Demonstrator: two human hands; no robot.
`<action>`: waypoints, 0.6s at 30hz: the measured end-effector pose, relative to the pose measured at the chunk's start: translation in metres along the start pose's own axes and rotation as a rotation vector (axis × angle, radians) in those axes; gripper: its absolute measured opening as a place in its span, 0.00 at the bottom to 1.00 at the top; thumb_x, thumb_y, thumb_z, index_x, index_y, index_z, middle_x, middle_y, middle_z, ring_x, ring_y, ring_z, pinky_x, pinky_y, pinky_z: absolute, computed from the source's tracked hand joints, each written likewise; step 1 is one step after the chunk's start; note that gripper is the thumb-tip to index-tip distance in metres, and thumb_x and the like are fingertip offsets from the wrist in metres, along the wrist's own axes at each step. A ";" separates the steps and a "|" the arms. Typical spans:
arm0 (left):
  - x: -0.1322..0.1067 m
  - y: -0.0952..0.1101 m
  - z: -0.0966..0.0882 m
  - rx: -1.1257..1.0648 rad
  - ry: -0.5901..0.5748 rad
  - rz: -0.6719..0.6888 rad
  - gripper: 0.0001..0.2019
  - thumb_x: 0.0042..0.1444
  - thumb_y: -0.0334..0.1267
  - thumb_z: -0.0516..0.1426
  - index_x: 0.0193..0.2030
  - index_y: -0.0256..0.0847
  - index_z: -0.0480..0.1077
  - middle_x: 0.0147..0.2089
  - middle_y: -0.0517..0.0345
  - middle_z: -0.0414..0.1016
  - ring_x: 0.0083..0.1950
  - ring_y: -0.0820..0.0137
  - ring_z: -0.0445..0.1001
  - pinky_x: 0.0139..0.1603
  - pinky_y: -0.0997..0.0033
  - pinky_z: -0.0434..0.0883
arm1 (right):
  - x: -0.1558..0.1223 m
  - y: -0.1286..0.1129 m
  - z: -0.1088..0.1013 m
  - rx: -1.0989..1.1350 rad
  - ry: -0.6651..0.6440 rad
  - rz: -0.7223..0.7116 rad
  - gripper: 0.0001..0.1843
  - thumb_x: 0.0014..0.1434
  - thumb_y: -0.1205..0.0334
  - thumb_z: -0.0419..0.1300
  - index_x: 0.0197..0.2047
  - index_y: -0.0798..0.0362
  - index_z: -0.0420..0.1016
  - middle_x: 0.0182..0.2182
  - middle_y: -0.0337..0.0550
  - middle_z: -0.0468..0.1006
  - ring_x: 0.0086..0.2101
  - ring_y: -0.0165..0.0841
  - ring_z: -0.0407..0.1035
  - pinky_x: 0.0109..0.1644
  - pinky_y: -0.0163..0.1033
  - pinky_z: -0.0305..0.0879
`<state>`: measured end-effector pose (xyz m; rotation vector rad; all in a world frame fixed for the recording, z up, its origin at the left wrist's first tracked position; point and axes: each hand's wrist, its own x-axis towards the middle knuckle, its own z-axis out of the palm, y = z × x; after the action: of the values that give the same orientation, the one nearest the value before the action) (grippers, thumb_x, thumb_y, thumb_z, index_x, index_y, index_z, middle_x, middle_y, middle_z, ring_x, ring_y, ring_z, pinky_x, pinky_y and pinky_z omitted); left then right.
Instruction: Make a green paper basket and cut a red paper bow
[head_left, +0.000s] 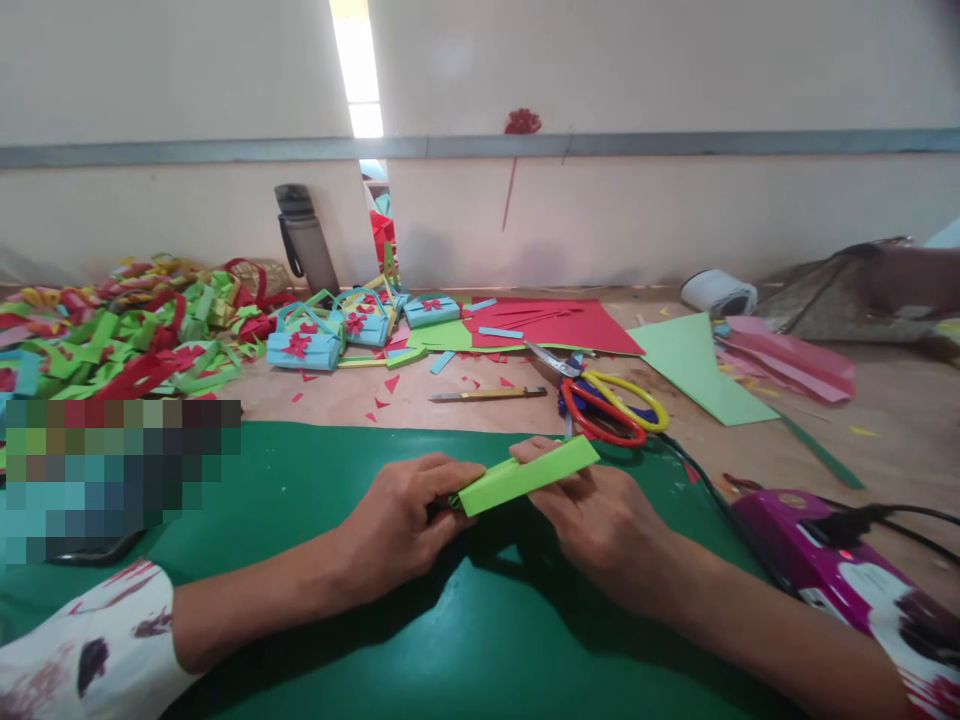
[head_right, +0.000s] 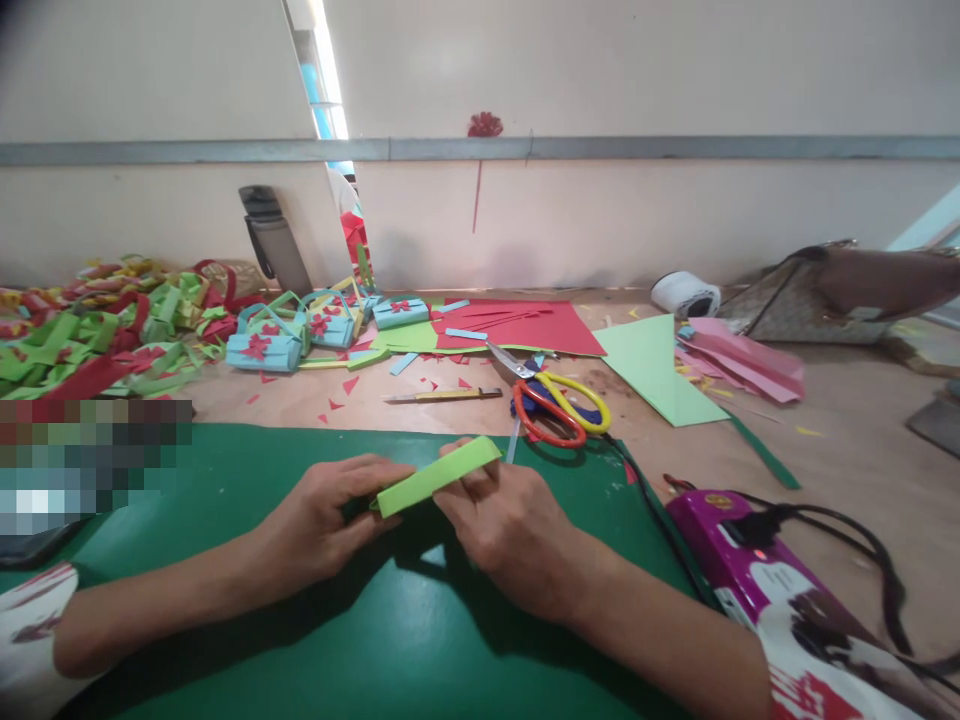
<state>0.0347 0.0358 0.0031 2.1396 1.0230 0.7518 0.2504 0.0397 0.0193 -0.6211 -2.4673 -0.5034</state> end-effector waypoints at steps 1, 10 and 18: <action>0.002 0.004 -0.003 -0.099 -0.038 -0.067 0.18 0.53 0.32 0.56 0.52 0.41 0.69 0.41 0.53 0.75 0.39 0.67 0.72 0.40 0.67 0.68 | 0.001 0.001 -0.002 0.019 0.003 0.005 0.16 0.60 0.76 0.43 0.35 0.62 0.72 0.33 0.57 0.79 0.36 0.41 0.74 0.34 0.42 0.74; 0.023 0.000 -0.009 -0.959 -0.455 -0.420 0.24 0.60 0.54 0.43 0.51 0.41 0.68 0.40 0.48 0.76 0.32 0.71 0.74 0.21 0.81 0.60 | 0.008 0.003 -0.020 0.049 0.067 -0.058 0.17 0.63 0.74 0.42 0.38 0.63 0.72 0.33 0.55 0.79 0.40 0.38 0.73 0.45 0.43 0.72; 0.043 0.007 0.003 -1.003 -0.518 -0.427 0.16 0.53 0.44 0.58 0.45 0.37 0.71 0.37 0.50 0.76 0.39 0.67 0.75 0.33 0.74 0.72 | 0.006 0.006 -0.020 0.057 0.064 -0.067 0.16 0.61 0.76 0.45 0.43 0.69 0.73 0.39 0.59 0.78 0.44 0.41 0.71 0.49 0.46 0.70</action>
<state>0.0623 0.0664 0.0158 1.0952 0.5814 0.3351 0.2572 0.0370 0.0391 -0.4936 -2.4398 -0.4692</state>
